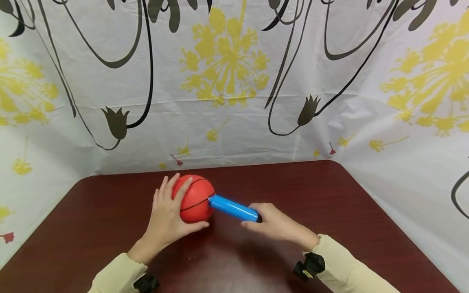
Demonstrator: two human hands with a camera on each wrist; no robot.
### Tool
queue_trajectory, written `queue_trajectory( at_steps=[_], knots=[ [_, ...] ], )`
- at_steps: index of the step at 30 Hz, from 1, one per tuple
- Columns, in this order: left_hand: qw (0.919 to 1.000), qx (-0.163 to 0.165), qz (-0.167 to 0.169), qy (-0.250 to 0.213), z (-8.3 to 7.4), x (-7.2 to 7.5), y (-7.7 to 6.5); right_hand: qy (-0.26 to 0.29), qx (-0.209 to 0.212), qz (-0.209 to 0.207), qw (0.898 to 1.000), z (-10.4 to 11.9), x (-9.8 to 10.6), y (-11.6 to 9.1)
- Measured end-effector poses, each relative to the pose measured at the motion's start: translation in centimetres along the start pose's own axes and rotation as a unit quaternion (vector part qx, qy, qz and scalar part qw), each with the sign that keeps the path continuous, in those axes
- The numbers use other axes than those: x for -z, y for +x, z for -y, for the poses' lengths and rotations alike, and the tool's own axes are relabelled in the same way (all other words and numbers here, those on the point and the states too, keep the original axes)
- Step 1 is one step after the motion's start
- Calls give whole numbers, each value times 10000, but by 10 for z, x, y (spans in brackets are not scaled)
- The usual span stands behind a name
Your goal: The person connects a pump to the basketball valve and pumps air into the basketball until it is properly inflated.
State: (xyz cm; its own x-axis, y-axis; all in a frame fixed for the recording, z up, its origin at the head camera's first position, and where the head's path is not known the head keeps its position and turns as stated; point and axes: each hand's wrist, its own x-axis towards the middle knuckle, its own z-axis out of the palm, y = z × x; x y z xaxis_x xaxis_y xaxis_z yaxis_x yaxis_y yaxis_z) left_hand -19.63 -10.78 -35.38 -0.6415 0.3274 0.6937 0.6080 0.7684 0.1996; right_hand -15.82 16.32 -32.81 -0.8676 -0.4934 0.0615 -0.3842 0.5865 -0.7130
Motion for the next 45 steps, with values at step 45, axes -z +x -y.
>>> queue_trajectory(
  at_steps=[45],
  knots=[
    [9901,-1358,167,-310,27,-7,37,-178,296,92,9994,30,-5,1]
  ],
)
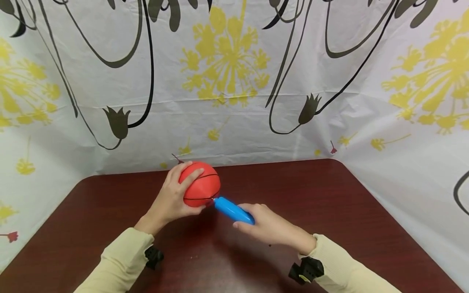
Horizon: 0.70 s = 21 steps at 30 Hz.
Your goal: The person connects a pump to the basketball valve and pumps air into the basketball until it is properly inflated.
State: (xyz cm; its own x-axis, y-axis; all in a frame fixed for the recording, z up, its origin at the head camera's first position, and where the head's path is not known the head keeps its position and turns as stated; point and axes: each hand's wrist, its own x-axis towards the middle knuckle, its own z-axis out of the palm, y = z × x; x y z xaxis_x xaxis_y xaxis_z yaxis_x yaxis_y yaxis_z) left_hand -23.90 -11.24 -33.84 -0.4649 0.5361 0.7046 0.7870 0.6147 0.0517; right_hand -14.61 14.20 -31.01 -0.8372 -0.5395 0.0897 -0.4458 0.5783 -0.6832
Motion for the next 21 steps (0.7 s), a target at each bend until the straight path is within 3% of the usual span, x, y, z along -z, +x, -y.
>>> queue_trajectory(
  at_steps=[9,17,21],
  knots=[
    [9992,-77,332,214,-6,-2,8,141,-51,-34,9999,-2,2,-12],
    [9980,-145,601,159,-11,-12,20,211,-391,-200,9988,-8,2,-23],
    [9977,-203,624,193,-1,-13,26,166,-280,-257,9991,-10,5,-33]
  ],
)
